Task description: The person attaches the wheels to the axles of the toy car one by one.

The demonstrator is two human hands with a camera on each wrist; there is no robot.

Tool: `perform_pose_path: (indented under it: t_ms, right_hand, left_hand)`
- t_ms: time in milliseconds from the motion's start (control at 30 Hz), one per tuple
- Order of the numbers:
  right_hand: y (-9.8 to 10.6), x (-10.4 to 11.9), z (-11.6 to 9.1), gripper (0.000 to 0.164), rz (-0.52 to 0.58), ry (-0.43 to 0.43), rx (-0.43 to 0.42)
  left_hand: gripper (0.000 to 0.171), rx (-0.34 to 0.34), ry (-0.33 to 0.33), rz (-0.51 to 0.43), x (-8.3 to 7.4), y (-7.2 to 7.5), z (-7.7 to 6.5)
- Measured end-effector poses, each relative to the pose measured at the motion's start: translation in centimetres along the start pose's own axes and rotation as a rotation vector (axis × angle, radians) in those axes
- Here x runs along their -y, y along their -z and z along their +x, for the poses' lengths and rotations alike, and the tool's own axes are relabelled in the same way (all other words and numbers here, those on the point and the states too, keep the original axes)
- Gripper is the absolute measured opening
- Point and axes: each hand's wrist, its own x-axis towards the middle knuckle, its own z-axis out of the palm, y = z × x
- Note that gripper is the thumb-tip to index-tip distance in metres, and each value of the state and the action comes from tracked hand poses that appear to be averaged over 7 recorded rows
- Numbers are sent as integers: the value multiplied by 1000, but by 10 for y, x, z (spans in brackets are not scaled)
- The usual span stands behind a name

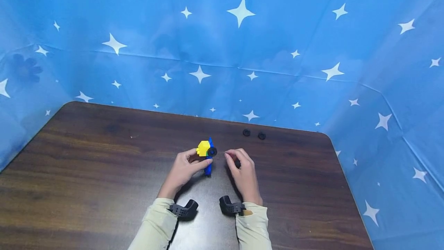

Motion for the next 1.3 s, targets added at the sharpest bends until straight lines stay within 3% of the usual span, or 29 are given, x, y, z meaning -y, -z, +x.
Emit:
perform_pose_path:
  t_ms: [567, 1067, 1300]
  right_hand:
    - [20, -18, 0, 16, -101, -60, -69]
    - [26, -25, -1, 17, -166, -135, -73]
    - [26, -28, -2, 20, -193, -212, -43]
  left_hand:
    - [45, 24, 0, -101, -1, 6, -1]
    - [53, -3, 2, -69, -2, 6, -1]
    - [51, -4, 11, -62, -1, 6, -1]
